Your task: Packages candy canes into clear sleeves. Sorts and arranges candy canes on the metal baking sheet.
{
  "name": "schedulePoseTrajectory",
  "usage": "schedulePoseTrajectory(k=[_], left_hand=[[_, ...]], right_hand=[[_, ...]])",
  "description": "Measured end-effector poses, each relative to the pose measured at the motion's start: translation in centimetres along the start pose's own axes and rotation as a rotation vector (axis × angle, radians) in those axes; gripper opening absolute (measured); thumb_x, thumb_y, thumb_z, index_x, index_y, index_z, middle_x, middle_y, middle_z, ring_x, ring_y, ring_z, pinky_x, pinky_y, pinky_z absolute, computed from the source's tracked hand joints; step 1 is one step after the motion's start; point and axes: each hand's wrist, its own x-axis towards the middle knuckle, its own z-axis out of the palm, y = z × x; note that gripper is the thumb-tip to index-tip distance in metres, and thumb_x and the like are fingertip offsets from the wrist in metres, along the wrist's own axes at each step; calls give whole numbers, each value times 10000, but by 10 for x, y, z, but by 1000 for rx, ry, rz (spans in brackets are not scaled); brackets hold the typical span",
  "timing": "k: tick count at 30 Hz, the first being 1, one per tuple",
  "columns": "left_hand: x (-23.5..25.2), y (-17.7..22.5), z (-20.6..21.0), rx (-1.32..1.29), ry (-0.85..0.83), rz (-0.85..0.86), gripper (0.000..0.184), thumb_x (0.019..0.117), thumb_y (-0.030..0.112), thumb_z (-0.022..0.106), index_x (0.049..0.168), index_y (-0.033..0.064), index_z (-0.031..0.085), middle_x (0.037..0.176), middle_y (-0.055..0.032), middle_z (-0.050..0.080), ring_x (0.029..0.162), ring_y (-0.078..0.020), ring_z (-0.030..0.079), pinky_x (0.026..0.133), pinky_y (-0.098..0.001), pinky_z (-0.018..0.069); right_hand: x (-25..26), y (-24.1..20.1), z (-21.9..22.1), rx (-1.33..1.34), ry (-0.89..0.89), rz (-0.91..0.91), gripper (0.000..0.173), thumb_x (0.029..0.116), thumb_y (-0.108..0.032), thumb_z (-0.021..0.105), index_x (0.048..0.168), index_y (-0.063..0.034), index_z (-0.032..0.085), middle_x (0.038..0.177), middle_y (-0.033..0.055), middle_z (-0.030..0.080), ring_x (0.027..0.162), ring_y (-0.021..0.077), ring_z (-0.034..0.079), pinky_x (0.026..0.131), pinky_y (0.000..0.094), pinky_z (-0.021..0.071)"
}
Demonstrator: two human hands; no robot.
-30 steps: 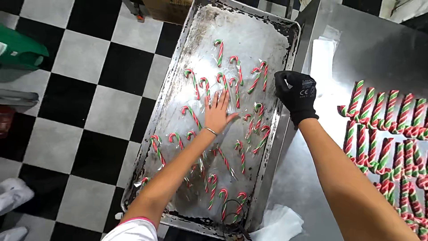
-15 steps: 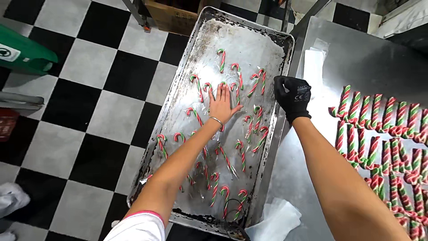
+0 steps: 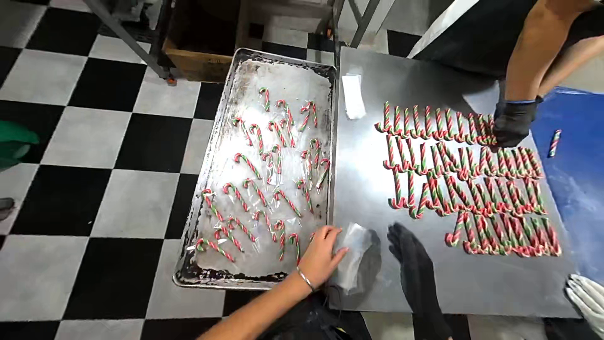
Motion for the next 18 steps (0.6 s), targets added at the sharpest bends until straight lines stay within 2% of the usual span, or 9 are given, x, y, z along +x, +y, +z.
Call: schedulePoseTrajectory(k=[3, 6, 9, 12, 14, 16, 18], left_hand=[[-29, 5, 35, -16, 167, -86, 581, 1001, 356, 630, 1416, -45, 558, 1399, -270, 562, 1300, -375, 561, 1125, -447, 447], [-42, 12, 52, 11, 245, -148, 556, 1006, 308, 626, 1422, -54, 552, 1346, -255, 606, 1215, -347, 624, 1072, -423, 499], [-41, 21, 58, -2, 292, -246, 583, 1002, 350, 644, 1405, -62, 560, 1196, -194, 700, 1075, -292, 694, 1012, -435, 537], [-28, 22, 59, 4, 350, -329, 574, 960, 463, 687, 1258, -27, 665, 1052, -144, 754, 994, -267, 729, 969, -467, 557], [-17, 21, 59, 41, 384, -375, 515, 944, 471, 708, 1138, -6, 716, 1025, -145, 744, 994, -271, 713, 966, -479, 540], [-13, 18, 60, 25, 427, -405, 407, 965, 393, 711, 1078, 3, 742, 1022, -147, 742, 999, -256, 706, 971, -451, 531], [-15, 17, 59, -38, 459, -380, 312, 1004, 290, 672, 1116, 8, 747, 1084, -151, 748, 1051, -234, 711, 1012, -416, 527]], right_hand=[[-37, 42, -6, 119, -64, 124, 483, 1095, -282, 398, 1466, 22, 456, 1328, 188, 626, 1138, 250, 672, 927, 422, 586], [-50, 52, 8, 104, -205, -15, 508, 1073, -223, 459, 1516, 19, 399, 1413, 190, 574, 1227, 236, 622, 1003, 402, 550], [-41, 44, 17, -16, -272, -166, 548, 1047, -268, 511, 1499, 32, 428, 1379, 200, 599, 1215, 225, 632, 997, 392, 548], [-27, 54, 6, 41, -434, -257, 576, 1047, -258, 517, 1524, 33, 381, 1434, 191, 569, 1292, 204, 593, 1062, 361, 520], [-19, 58, -5, 9, -515, -310, 550, 1046, -253, 524, 1512, 18, 415, 1424, 163, 588, 1286, 178, 597, 1070, 343, 508], [-10, 55, -24, -169, -481, -405, 512, 1048, -299, 533, 1482, -31, 496, 1397, 109, 626, 1264, 150, 616, 1075, 333, 502], [12, 43, -46, -419, -344, -509, 511, 1048, -354, 512, 1477, -77, 528, 1422, 101, 613, 1294, 204, 599, 1113, 413, 468]])
